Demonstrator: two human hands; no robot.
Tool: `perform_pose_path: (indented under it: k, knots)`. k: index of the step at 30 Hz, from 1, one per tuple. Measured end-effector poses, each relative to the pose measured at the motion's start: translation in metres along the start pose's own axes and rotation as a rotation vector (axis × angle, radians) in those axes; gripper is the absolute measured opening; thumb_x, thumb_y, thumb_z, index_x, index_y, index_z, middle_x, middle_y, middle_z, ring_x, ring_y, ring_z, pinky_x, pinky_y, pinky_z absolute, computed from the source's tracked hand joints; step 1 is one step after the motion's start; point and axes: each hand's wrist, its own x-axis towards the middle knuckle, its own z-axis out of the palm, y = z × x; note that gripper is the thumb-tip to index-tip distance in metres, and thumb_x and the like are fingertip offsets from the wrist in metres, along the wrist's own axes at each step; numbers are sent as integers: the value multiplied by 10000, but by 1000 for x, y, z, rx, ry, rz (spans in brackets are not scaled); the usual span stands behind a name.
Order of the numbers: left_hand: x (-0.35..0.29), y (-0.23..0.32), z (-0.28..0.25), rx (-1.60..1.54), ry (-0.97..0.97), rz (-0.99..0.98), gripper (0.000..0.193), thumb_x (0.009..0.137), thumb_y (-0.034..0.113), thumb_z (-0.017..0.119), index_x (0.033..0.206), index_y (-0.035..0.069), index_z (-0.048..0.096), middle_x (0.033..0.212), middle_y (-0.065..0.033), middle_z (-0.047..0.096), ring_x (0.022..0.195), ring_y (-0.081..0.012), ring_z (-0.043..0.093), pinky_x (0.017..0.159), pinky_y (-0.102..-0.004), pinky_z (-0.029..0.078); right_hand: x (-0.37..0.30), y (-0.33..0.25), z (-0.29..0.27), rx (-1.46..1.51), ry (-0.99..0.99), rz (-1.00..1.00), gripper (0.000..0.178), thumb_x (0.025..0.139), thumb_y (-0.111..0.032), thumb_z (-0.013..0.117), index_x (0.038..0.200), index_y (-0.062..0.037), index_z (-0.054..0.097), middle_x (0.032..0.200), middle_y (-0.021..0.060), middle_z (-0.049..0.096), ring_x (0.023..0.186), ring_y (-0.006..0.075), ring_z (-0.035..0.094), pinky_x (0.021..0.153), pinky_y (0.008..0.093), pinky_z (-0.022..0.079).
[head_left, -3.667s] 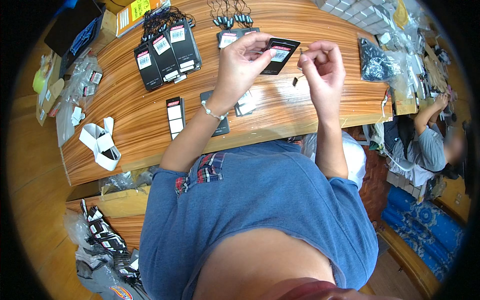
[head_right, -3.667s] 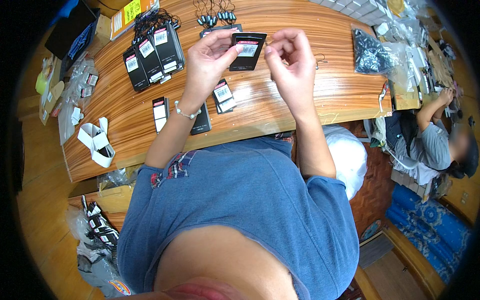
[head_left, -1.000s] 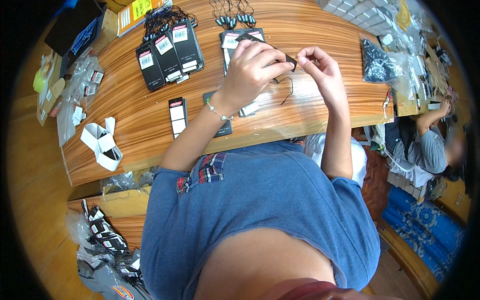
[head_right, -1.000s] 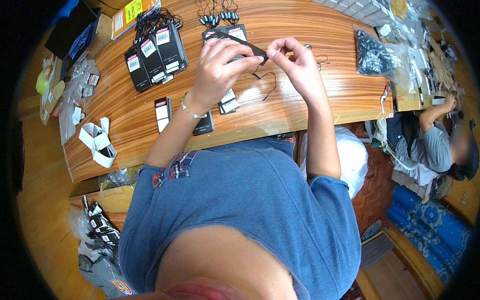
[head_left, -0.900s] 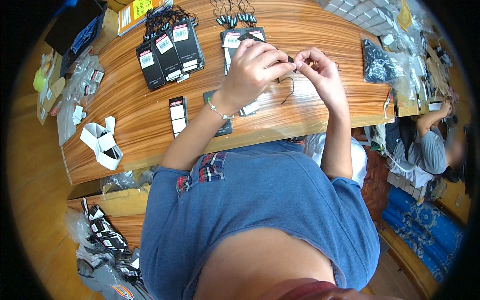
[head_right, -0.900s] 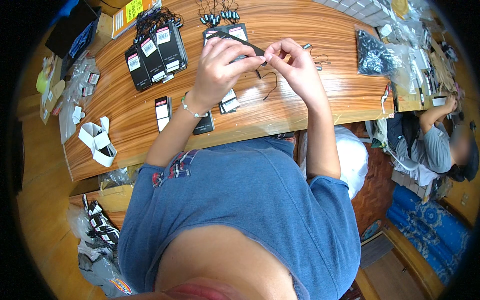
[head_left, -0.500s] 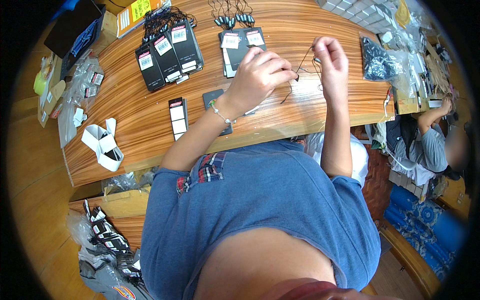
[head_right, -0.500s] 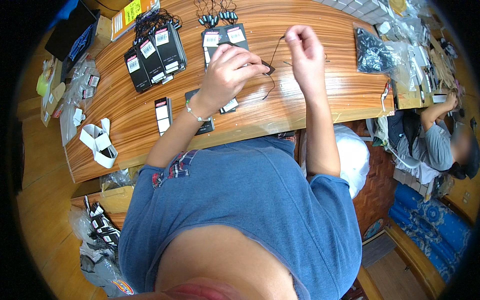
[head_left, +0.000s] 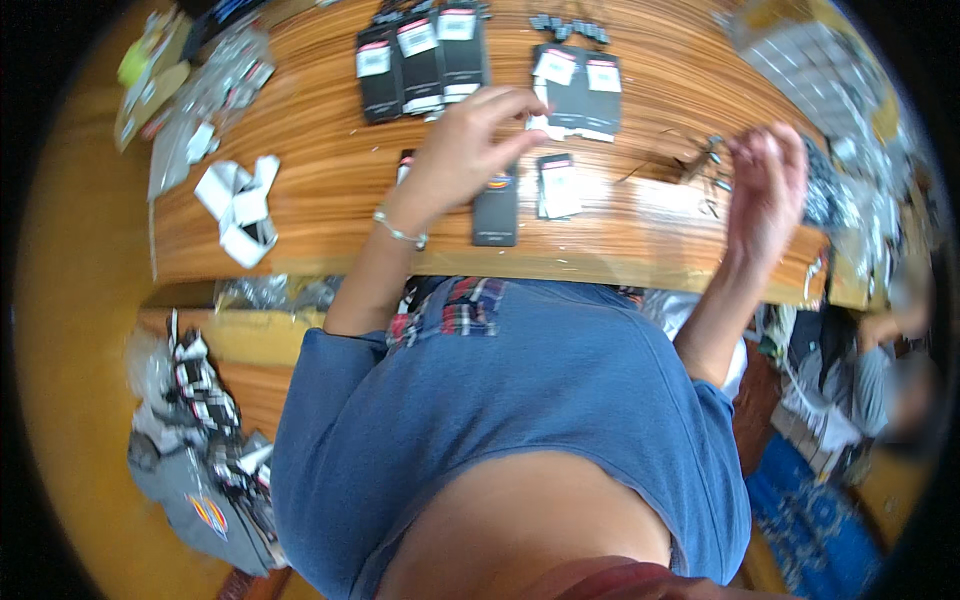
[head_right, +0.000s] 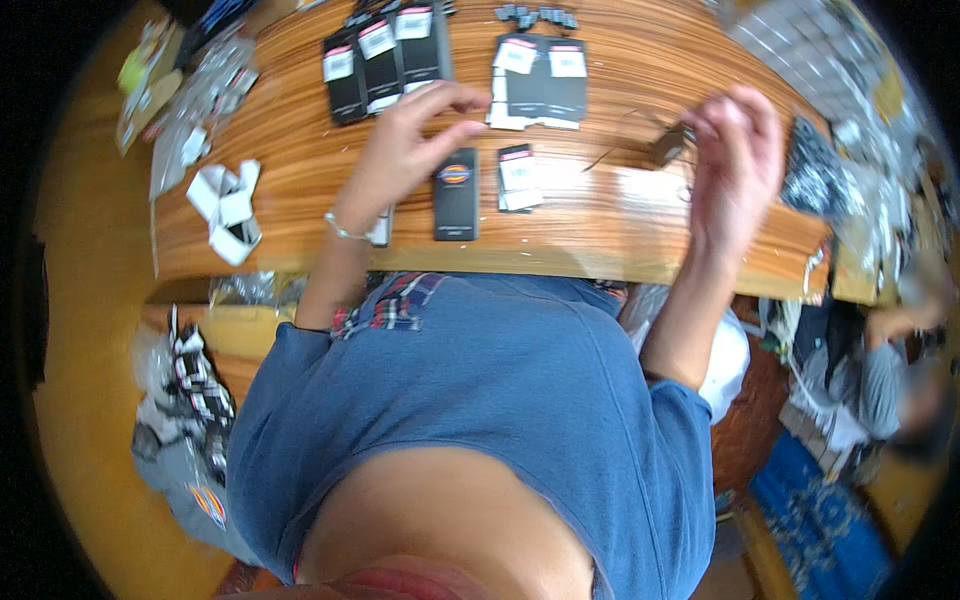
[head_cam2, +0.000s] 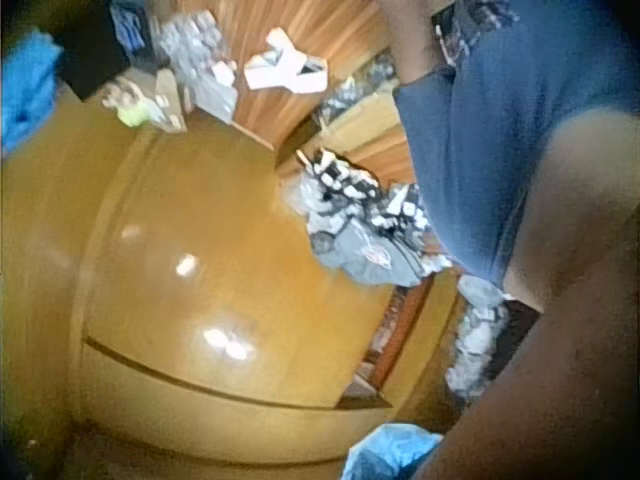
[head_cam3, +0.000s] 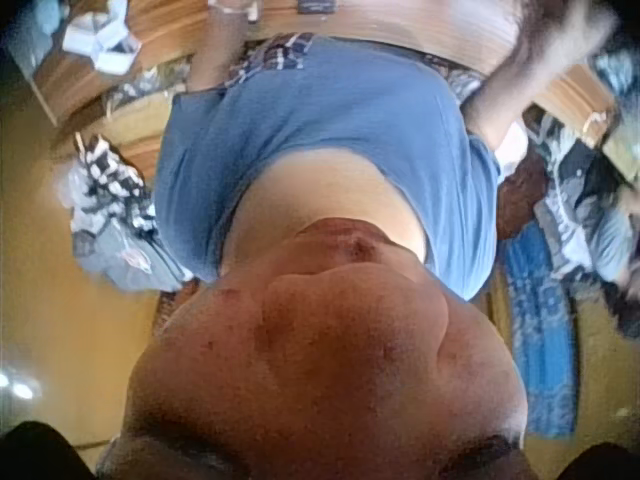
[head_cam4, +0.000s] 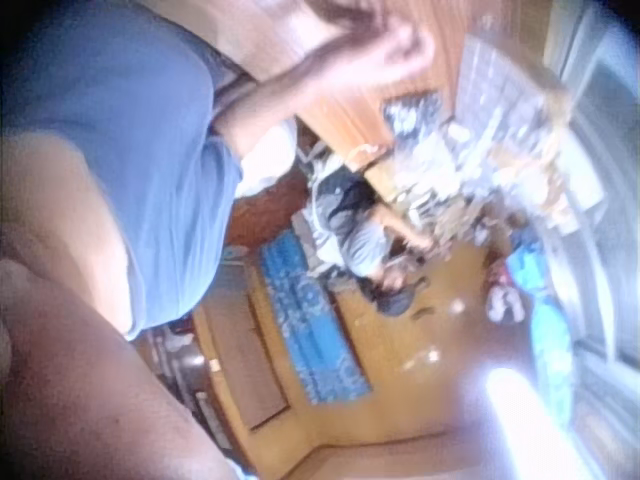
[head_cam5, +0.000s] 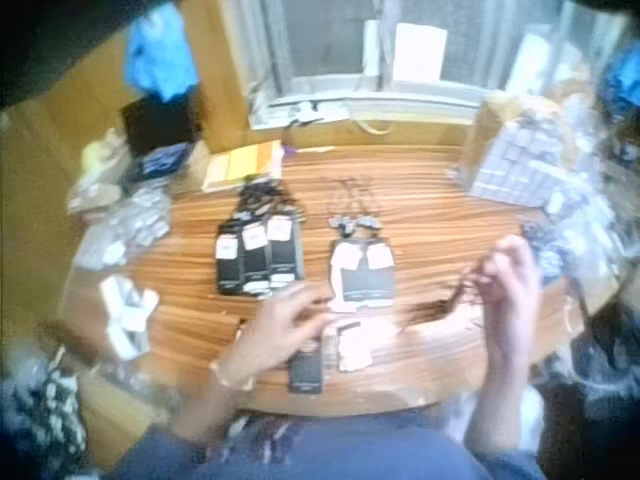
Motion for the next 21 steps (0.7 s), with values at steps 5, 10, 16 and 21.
perform_pose_path:
  k: [5, 10, 16, 21]
  knots:
    - [-69, -52, -63, 130, -134, -260, 346, 721, 227, 687, 1024, 71, 624, 1027, -75, 570, 993, -227, 520, 873, -327, 416, -5, -9, -19, -86, 6, -20, 208, 843, 25, 509, 1049, 6, 490, 886, 107, 572, 844, 178, 548, 777, 333, 462]
    - [-95, -71, -61, 215, -117, -401, 467, 647, 224, 735, 1078, 93, 610, 1090, -71, 517, 1075, -249, 460, 930, -328, 374, -5, -6, -12, -58, 64, -3, 155, 847, 27, 519, 1001, 11, 509, 855, 117, 567, 769, 186, 547, 708, 314, 471]
    - [-94, -61, -60, 240, 37, -297, 429, 663, 109, 730, 1058, 43, 578, 1061, -69, 520, 996, -205, 513, 858, -295, 421, -12, -6, -1, -94, -41, -21, 138, 856, 3, 528, 993, 5, 516, 766, 88, 553, 655, 143, 498, 622, 259, 428]
    - [-82, -45, -60, -526, 148, -560, 275, 764, 38, 657, 1015, 20, 546, 860, -44, 589, 775, -92, 568, 689, -214, 470, -21, -8, 13, -224, -6, -28, 157, 843, 34, 526, 998, 17, 511, 813, 106, 594, 719, 138, 554, 648, 236, 456]
